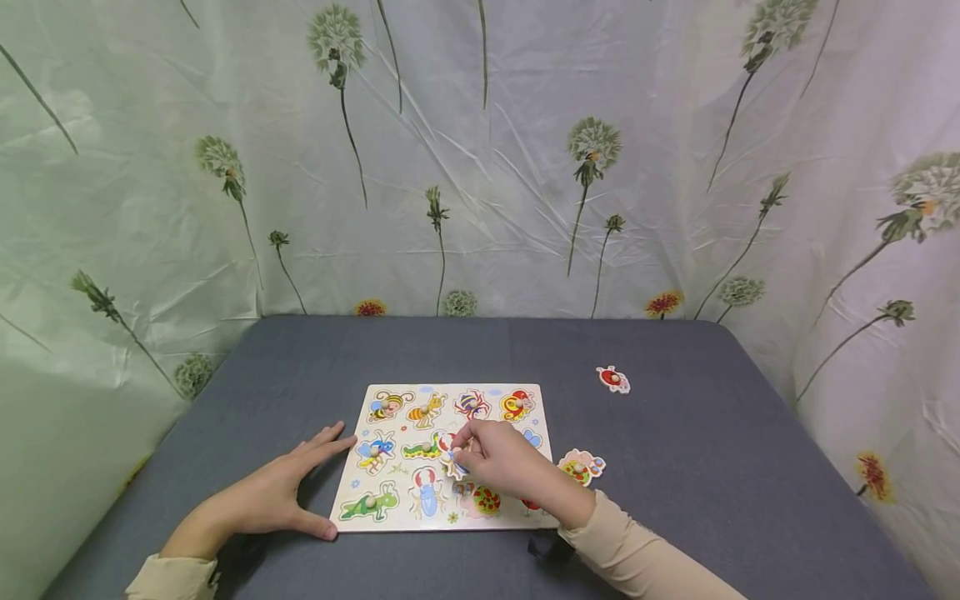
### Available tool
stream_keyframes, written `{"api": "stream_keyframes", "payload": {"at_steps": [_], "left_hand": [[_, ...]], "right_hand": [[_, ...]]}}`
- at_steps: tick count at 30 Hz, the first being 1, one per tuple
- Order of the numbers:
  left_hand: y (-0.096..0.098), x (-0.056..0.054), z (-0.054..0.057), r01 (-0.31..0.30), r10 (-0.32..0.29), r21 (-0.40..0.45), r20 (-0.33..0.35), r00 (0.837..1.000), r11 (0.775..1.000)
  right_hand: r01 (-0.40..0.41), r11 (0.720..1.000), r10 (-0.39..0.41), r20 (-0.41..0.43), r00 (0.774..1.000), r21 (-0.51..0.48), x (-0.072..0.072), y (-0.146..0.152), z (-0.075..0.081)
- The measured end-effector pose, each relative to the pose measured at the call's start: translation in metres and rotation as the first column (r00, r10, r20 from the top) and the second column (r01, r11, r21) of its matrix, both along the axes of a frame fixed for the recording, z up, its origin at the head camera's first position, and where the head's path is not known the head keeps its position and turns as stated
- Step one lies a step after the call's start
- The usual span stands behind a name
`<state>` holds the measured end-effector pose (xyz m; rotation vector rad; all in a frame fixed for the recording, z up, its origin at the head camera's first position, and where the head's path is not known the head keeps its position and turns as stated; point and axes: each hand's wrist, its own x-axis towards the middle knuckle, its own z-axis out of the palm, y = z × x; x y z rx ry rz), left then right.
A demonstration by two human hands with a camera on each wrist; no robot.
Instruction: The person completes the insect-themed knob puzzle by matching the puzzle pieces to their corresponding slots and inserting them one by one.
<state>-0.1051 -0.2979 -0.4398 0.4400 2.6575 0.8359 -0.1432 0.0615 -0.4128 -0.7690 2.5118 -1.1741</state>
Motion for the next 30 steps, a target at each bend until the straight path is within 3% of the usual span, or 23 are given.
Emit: {"api": "stream_keyframes", "payload": {"at_steps": [12,30], "left_hand": [[-0.001,0.0,-0.001,0.007,-0.007,0.0,-0.015,1.0,1.0],[0.0,0.001,0.0,0.012,-0.012,0.009,-0.025,1.0,1.0]], "right_hand": [[-0.074,0.997,0.074,-0.007,0.997,0.013,0.012,-0.022,-0.017],[-0.1,0.993,0.1,-0.003,0.995,0.056,0.017,-0.033,-0.019]]}}
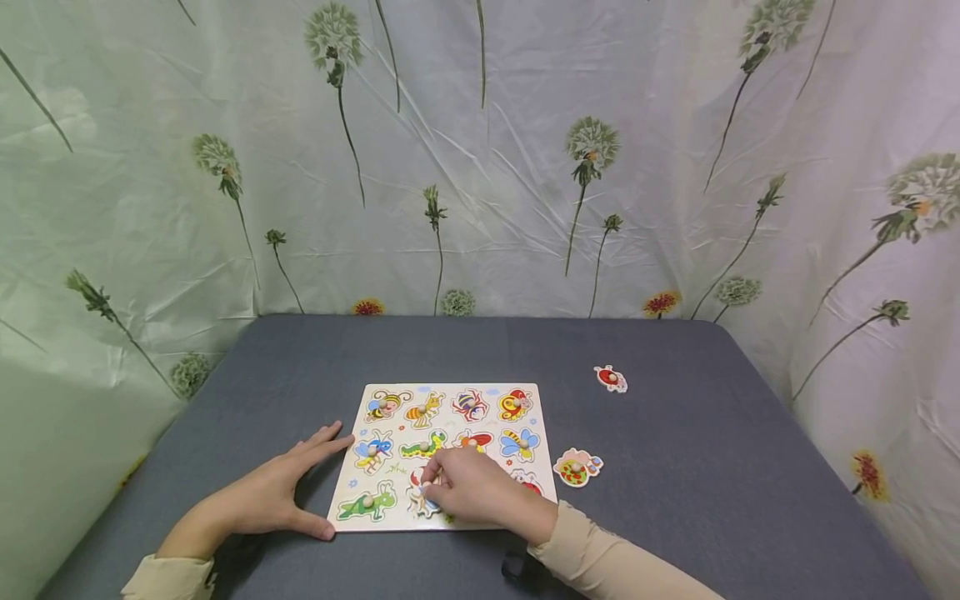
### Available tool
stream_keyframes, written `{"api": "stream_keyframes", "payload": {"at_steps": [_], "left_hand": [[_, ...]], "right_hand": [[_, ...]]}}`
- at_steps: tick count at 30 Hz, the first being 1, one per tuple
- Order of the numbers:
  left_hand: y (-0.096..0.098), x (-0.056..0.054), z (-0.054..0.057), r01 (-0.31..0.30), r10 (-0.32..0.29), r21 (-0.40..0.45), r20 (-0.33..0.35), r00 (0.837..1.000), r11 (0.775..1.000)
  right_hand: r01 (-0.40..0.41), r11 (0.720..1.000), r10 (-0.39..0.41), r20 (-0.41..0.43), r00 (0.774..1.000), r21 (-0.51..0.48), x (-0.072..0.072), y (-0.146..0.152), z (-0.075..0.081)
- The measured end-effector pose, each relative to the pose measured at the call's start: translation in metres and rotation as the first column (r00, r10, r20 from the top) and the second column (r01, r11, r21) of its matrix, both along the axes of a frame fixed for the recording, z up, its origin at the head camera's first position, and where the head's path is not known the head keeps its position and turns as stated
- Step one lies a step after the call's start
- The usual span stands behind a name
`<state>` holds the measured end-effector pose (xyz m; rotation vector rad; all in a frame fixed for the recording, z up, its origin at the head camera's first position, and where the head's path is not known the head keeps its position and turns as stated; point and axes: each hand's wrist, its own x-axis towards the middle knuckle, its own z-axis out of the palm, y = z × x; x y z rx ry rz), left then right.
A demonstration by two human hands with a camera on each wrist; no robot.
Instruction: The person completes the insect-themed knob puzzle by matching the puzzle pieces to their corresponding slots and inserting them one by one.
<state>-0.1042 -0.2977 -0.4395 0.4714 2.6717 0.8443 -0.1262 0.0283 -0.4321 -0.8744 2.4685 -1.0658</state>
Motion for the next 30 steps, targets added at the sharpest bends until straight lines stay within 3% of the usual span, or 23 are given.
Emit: {"api": "stream_keyframes", "payload": {"at_steps": [30], "left_hand": [[0.0018,0.0008,0.0026,-0.005,0.005,0.001,0.005,1.0,1.0]], "right_hand": [[-0.01,1.0,0.009,0.047,0.999,0.021,-0.002,-0.0034,0.0026]]}}
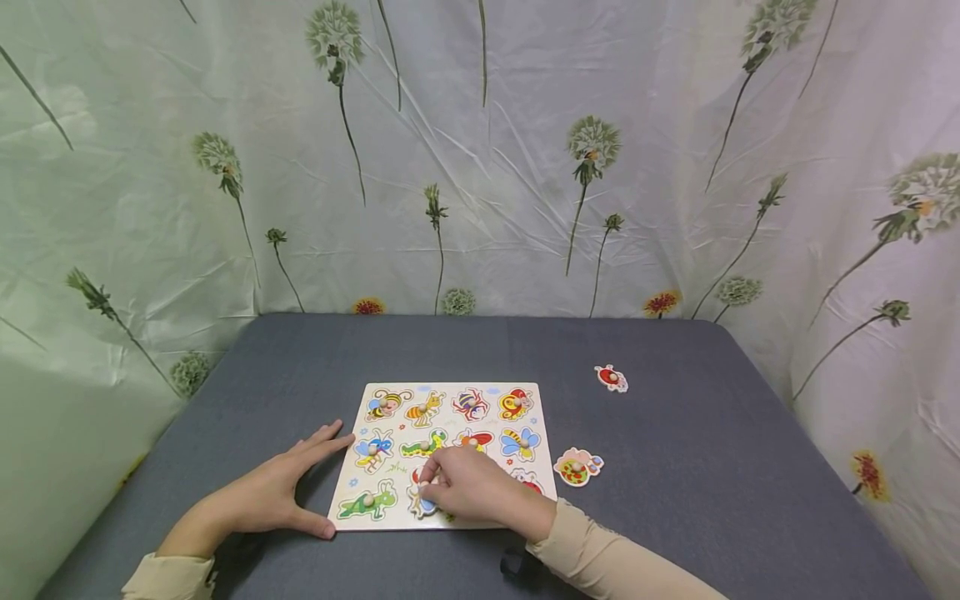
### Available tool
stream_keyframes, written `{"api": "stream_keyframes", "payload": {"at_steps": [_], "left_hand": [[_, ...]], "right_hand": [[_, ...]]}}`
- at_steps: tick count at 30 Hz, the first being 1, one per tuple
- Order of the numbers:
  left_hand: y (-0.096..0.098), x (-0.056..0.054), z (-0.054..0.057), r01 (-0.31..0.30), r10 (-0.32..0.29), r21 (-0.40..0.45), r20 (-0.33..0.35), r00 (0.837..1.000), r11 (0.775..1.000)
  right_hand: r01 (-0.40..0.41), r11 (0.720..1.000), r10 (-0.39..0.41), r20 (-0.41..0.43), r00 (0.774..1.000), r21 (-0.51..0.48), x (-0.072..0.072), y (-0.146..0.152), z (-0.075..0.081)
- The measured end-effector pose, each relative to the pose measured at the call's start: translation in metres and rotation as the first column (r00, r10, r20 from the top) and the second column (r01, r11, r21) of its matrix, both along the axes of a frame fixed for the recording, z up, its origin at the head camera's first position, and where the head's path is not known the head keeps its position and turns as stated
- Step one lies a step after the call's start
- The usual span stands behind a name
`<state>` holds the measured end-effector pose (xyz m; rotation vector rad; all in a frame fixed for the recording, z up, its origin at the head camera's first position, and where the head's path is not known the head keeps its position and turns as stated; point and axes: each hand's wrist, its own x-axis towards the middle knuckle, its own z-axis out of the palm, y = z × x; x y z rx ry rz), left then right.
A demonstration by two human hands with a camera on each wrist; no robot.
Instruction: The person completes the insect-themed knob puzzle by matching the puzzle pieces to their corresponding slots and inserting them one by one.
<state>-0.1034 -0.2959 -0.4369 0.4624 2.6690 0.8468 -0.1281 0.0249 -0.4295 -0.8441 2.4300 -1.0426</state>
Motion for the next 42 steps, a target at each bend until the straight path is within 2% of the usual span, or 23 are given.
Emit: {"api": "stream_keyframes", "payload": {"at_steps": [28,42], "left_hand": [[0.0003,-0.0007,0.0003,-0.011,0.011,-0.002,0.009,1.0,1.0],[0.0014,0.0007,0.0005,0.003,-0.003,0.003,0.006,1.0,1.0]], "right_hand": [[-0.002,1.0,0.002,-0.005,1.0,0.029,-0.0023,-0.0026,-0.0021],[-0.013,1.0,0.013,-0.008,1.0,0.018,-0.0031,-0.0005,0.0005]]}}
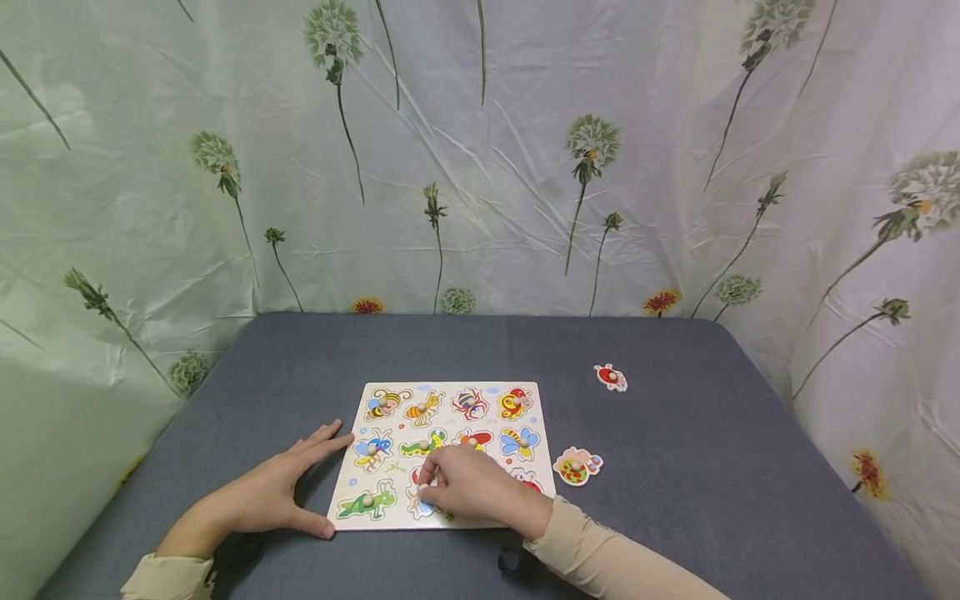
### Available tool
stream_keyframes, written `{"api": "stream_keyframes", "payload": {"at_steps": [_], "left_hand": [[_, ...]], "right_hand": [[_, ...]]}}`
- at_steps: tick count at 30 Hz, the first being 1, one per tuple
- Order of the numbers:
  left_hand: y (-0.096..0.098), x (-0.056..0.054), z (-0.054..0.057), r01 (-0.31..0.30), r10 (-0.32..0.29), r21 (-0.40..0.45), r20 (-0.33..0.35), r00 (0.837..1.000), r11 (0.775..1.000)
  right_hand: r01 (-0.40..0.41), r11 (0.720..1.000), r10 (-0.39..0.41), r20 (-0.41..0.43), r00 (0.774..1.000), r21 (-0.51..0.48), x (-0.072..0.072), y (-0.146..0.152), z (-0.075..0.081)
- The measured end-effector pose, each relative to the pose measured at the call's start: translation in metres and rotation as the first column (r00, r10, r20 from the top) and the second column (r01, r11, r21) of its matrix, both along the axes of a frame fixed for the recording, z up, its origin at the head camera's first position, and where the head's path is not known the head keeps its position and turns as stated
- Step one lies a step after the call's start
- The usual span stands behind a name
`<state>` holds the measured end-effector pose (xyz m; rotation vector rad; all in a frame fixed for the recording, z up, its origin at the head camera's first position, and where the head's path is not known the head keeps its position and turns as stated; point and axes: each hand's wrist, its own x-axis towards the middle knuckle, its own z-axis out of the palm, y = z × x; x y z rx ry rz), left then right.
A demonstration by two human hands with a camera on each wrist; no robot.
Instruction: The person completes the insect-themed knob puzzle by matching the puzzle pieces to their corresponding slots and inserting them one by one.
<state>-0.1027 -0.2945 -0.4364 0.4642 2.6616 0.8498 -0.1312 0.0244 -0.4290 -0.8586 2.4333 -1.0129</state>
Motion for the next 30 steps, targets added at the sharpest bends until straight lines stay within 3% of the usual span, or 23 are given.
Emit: {"api": "stream_keyframes", "payload": {"at_steps": [5,15,30], "left_hand": [[0.0,-0.002,0.0,-0.012,0.012,-0.006,0.011,1.0,1.0],[-0.002,-0.002,0.002,0.007,-0.007,0.01,0.0,1.0,1.0],[-0.002,-0.001,-0.001,-0.001,0.001,0.01,0.019,1.0,1.0]], "right_hand": [[0.001,1.0,-0.001,0.013,1.0,-0.011,-0.007,0.008,0.007],[0.078,0.997,-0.078,-0.015,0.997,-0.005,-0.028,0.037,0.017],[0.24,0.971,-0.241,-0.033,0.97,-0.025,-0.018,0.088,0.019]]}}
